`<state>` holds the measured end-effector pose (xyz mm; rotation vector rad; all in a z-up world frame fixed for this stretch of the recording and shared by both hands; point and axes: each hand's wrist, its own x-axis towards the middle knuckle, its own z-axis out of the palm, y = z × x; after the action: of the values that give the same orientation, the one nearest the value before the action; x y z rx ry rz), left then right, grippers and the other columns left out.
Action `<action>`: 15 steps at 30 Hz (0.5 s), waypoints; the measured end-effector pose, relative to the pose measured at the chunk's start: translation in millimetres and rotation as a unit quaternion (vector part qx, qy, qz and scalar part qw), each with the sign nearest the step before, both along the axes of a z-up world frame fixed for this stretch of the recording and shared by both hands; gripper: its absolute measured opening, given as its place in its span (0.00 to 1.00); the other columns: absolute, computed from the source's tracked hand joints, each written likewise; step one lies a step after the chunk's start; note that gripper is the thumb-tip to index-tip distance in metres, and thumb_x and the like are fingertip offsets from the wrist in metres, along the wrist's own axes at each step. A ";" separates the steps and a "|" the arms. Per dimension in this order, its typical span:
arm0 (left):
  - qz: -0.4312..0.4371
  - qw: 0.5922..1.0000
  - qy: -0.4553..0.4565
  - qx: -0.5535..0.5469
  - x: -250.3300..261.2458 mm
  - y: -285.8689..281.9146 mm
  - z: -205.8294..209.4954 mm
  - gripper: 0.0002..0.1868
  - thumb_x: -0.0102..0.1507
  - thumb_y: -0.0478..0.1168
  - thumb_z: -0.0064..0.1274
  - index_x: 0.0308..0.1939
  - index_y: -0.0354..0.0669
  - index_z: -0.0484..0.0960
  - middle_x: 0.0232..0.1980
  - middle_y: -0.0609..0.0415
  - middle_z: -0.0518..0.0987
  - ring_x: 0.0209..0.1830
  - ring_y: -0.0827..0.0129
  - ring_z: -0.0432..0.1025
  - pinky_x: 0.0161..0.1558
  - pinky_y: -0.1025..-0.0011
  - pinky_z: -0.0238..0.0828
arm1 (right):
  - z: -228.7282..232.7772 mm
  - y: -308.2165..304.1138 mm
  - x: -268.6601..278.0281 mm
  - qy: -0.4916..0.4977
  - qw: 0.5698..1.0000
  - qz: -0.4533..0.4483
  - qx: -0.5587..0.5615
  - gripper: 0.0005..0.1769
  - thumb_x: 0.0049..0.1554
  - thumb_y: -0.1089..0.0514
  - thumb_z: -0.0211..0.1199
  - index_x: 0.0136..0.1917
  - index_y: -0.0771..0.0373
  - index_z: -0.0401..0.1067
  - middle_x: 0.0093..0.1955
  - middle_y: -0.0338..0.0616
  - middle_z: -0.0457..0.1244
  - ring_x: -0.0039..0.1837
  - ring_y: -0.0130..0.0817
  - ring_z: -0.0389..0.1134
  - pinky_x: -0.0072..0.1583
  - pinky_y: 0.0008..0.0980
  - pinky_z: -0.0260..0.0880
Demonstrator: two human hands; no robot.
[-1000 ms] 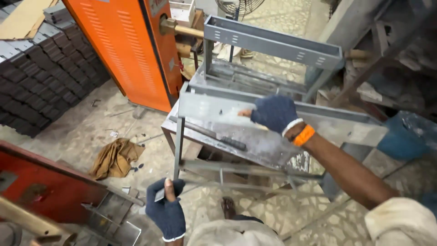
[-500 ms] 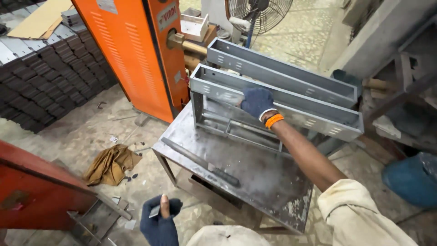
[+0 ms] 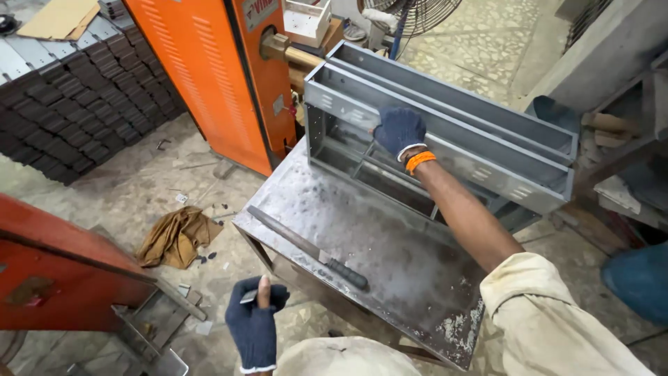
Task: Perform spot welding on metal housing components and file down the edges at a manual workstation.
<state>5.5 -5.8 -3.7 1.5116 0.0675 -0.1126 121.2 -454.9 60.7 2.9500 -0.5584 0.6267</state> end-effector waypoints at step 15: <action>-0.043 0.999 -0.002 -0.003 4.3 -18.9 -11.9 0.13 0.66 0.43 0.55 0.38 0.34 0.79 0.27 0.48 0.84 0.24 0.70 0.78 0.27 0.73 0.74 | -1.3 14.4 -7.3 -0.129 0.989 0.055 -0.036 0.27 0.46 0.46 0.74 0.54 0.60 0.71 0.44 0.54 0.68 0.48 0.54 0.71 0.46 0.51 0.70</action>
<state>9.8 -24.7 -15.5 1.5087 -0.0025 -0.1787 114.0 -440.6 59.4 2.8657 -0.3814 1.0287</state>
